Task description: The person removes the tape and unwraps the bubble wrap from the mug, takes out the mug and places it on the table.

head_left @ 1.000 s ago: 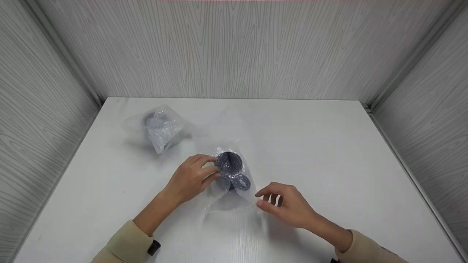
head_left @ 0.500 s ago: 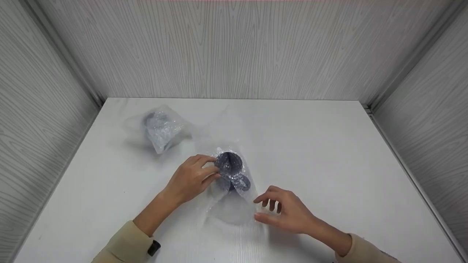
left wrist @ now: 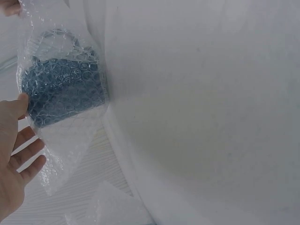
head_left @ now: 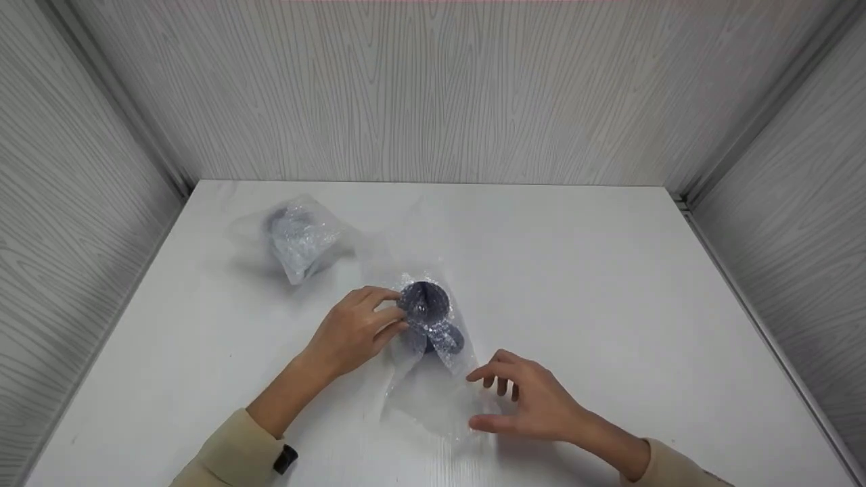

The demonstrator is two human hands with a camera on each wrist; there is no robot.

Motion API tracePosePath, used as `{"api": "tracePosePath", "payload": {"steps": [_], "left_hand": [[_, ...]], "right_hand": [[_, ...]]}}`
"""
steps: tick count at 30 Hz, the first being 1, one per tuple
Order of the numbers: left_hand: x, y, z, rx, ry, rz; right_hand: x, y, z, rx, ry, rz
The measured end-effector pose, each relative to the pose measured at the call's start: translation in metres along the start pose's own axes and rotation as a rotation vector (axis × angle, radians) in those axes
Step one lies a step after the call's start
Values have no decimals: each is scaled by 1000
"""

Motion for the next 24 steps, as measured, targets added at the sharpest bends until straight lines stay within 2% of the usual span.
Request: {"api": "tracePosePath", "payload": {"steps": [12,19,24], "left_hand": [[0,0,0,-1,7,-2],[1,0,0,-7,8,5],[1,0,0,-6,11,4]], "right_hand": [[-14,-9,5,-10,2,-48],[-27,-23,10,-23,6,-114],[-34,-34,13,-49,65,-170]]}}
Point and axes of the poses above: each hand's wrist, its own y-axis away from the middle knuckle, its own x-axis out of the palm, z = x × y, the point moved 5 cm from there along -y, towards the middle knuckle, and after that the axes turned 6 degrees about z, right-handed, at the moved point
